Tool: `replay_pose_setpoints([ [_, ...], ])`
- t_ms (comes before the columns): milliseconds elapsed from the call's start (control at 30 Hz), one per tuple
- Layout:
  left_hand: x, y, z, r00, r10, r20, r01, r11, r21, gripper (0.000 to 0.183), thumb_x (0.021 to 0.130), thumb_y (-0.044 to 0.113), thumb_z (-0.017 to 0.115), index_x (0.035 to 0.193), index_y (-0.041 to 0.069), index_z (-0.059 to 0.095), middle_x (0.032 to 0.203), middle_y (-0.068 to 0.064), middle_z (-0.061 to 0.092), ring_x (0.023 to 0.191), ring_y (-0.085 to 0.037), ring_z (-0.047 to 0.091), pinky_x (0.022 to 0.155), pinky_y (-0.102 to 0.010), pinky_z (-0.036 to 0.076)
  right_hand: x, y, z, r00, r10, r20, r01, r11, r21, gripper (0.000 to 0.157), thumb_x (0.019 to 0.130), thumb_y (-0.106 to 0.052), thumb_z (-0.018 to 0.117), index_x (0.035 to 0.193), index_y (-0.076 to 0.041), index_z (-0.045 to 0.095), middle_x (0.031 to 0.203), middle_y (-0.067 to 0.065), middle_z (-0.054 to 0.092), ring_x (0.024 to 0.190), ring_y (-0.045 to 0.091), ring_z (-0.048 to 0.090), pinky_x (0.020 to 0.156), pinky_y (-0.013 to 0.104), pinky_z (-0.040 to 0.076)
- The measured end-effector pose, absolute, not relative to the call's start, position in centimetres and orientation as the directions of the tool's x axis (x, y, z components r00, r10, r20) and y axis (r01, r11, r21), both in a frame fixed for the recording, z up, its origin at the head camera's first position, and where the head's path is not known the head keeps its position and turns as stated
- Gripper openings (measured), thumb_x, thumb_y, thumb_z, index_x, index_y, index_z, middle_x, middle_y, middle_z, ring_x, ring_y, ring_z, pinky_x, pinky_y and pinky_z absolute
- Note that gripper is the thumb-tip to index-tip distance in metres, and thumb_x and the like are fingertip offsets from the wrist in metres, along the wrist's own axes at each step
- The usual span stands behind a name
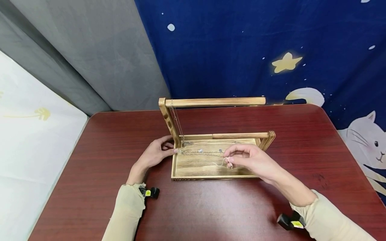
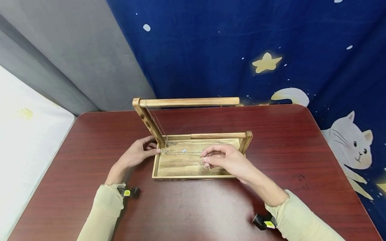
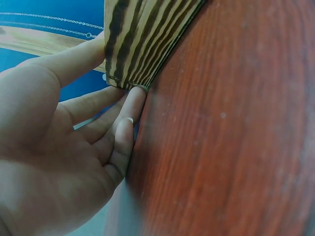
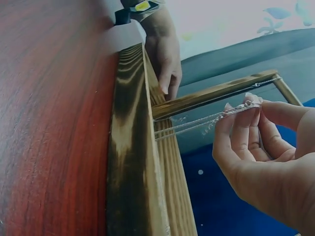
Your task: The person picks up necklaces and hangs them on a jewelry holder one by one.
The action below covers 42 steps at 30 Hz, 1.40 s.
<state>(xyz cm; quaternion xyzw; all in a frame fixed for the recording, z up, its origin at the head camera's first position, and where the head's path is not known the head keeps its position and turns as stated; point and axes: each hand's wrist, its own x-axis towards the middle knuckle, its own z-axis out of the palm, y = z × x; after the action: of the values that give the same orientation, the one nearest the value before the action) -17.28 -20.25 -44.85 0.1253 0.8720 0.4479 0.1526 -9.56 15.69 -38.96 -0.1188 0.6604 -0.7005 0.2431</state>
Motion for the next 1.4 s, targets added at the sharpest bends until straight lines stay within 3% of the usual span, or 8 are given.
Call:
replay_pose_setpoints([
  [200, -17.2, -20.2, -44.8, -0.923, 0.352, -0.154, 0.078, 0.564, 0.822, 0.066, 0.092, 0.023, 0.074, 0.145, -0.004, 0.045, 0.111, -0.017, 0.069, 0.094, -0.024, 0.067, 0.084, -0.035, 0.051, -9.2, 15.9, -38.3, -0.847, -0.519, -0.118, 0.155, -0.029, -0.987, 0.023, 0.095, -0.005, 0.065, 0.113, 0.009, 0.061, 0.099, 0.014, 0.068, 0.082, 0.015, 0.067, 0.078, 0.037, 0.057],
  [400, -17.1, -20.2, -44.6, -0.923, 0.353, -0.154, 0.080, 0.568, 0.819, 0.066, 0.091, 0.022, 0.074, 0.145, -0.003, 0.045, 0.111, -0.016, 0.069, 0.094, -0.023, 0.066, 0.084, -0.036, 0.051, -8.9, 16.2, -37.8, -0.823, -0.564, -0.062, 0.135, -0.088, -0.987, 0.021, 0.096, -0.002, 0.063, 0.114, 0.008, 0.062, 0.092, 0.015, 0.067, 0.078, 0.017, 0.066, 0.075, 0.036, 0.057],
  [800, -17.2, -20.2, -44.8, -0.923, 0.359, -0.140, 0.095, 0.564, 0.820, 0.066, 0.091, 0.022, 0.075, 0.145, -0.003, 0.046, 0.110, -0.016, 0.069, 0.093, -0.023, 0.067, 0.084, -0.037, 0.051, -8.7, 16.4, -36.3, -0.837, -0.547, -0.025, 0.078, -0.073, -0.994, 0.021, 0.097, -0.003, 0.062, 0.114, 0.008, 0.065, 0.102, 0.017, 0.068, 0.079, 0.015, 0.067, 0.075, 0.034, 0.057],
  [1033, -17.1, -20.2, -44.7, -0.923, 0.357, -0.143, 0.092, 0.566, 0.819, 0.065, 0.090, 0.020, 0.075, 0.145, -0.002, 0.046, 0.109, -0.016, 0.069, 0.093, -0.023, 0.066, 0.084, -0.036, 0.051, -8.4, 16.8, -35.5, -0.864, -0.504, -0.008, 0.046, -0.063, -0.997, 0.015, 0.096, 0.000, 0.063, 0.109, 0.001, 0.070, 0.099, 0.009, 0.068, 0.080, 0.013, 0.066, 0.075, 0.032, 0.057],
  [1400, -17.3, -20.3, -45.0, -0.924, 0.352, -0.148, 0.090, 0.579, 0.810, 0.066, 0.091, 0.023, 0.075, 0.146, -0.001, 0.046, 0.109, -0.014, 0.069, 0.093, -0.021, 0.067, 0.082, -0.032, 0.052, -8.1, 17.9, -34.3, -0.889, -0.456, 0.054, -0.019, -0.080, -0.997, 0.019, 0.096, 0.004, 0.059, 0.107, -0.005, 0.072, 0.090, 0.000, 0.065, 0.069, 0.007, 0.058, 0.058, 0.021, 0.048],
])
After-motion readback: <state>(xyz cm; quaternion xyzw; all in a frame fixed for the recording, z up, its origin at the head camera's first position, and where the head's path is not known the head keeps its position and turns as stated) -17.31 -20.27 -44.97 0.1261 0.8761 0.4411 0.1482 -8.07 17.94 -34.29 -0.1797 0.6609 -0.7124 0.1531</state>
